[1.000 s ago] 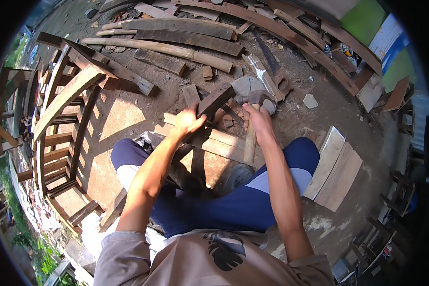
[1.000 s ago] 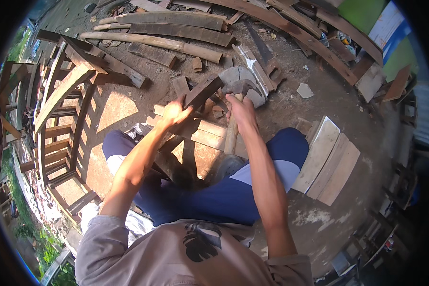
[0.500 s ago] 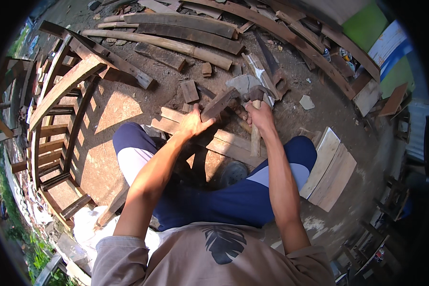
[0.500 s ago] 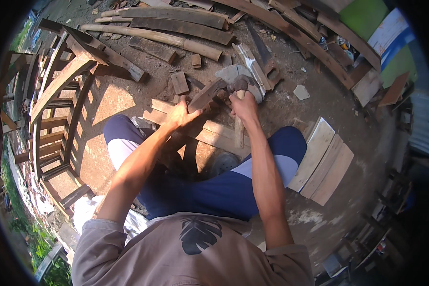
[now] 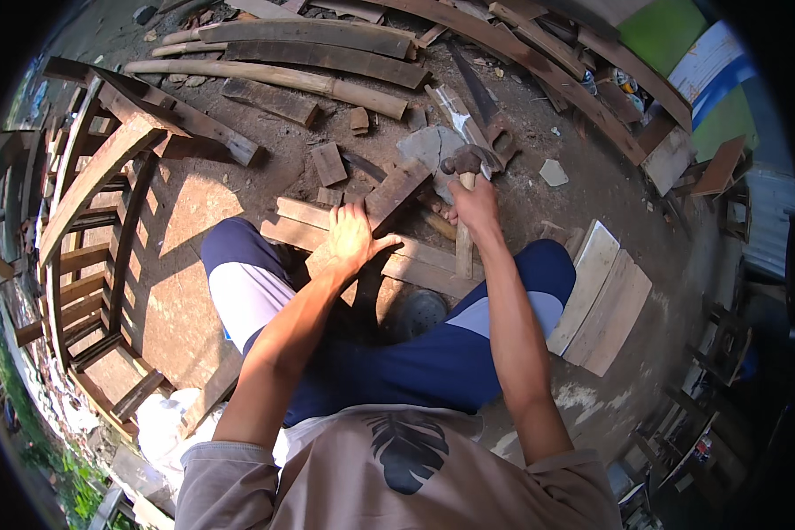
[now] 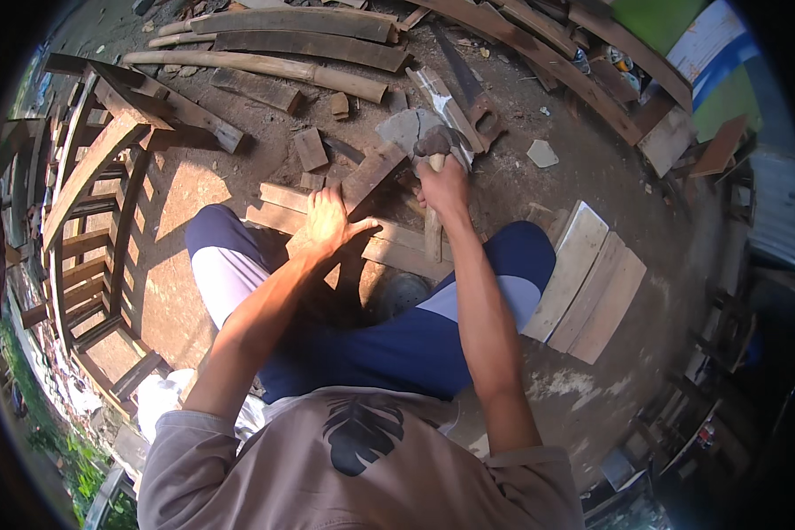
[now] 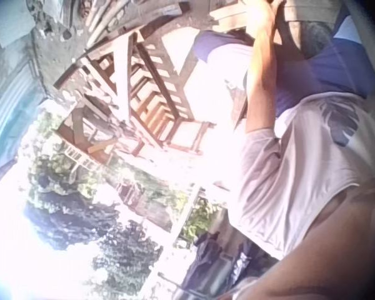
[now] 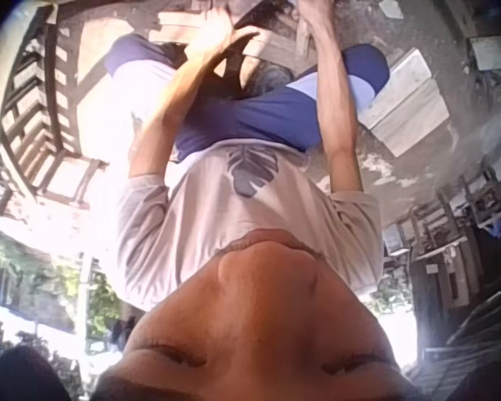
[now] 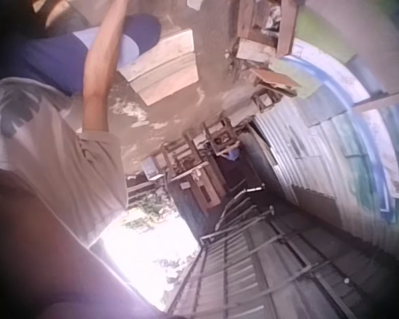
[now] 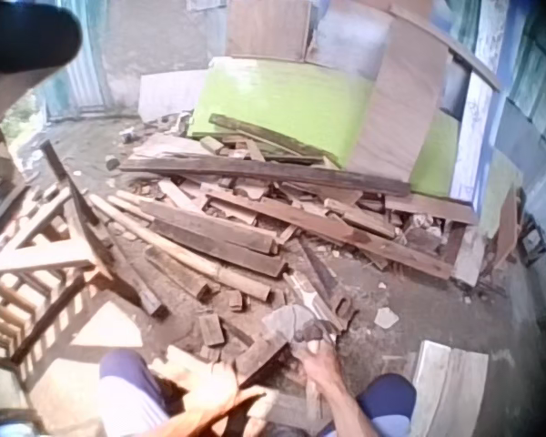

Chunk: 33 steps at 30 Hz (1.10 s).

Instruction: The person sits on the ground and uses a hammer to break wooden planks into smaller pieces. They repeatedly position planks on a flat stone and strike them with the hammer, then move the broken pieces aside.

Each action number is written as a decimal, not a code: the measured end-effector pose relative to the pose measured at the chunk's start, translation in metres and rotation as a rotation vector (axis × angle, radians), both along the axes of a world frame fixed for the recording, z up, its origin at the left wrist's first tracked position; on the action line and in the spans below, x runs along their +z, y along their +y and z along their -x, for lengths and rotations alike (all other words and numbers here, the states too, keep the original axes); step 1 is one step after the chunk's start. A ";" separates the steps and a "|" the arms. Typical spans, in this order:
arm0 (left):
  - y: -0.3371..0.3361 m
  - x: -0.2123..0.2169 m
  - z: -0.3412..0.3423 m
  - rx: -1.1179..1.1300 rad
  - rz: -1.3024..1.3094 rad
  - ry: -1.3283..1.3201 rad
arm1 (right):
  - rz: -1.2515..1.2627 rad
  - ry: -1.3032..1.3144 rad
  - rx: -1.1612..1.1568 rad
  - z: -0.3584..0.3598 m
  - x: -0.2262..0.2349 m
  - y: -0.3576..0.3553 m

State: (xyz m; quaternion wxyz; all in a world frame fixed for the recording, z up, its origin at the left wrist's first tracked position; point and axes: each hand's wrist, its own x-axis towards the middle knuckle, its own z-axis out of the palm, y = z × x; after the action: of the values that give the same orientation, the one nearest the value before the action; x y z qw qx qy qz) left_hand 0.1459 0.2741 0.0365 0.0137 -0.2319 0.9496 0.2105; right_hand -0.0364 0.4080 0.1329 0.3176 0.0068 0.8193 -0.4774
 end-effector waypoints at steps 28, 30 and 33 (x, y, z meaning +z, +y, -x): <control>-0.050 -0.027 0.007 0.081 -0.075 0.072 | 0.101 -0.212 -0.260 -0.009 -0.072 -0.016; -0.050 -0.023 0.008 0.145 -0.151 0.005 | 0.064 -0.168 -0.248 -0.010 -0.073 -0.019; -0.044 -0.027 0.001 0.121 -0.105 0.086 | 0.077 -0.220 -0.197 -0.013 -0.074 -0.020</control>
State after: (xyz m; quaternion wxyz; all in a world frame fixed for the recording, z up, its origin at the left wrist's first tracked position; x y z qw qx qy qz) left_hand 0.1454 0.2302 0.0099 -0.0279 -0.2784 0.9212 0.2703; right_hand -0.0235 0.3884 0.0592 0.3571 0.1274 0.7561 -0.5335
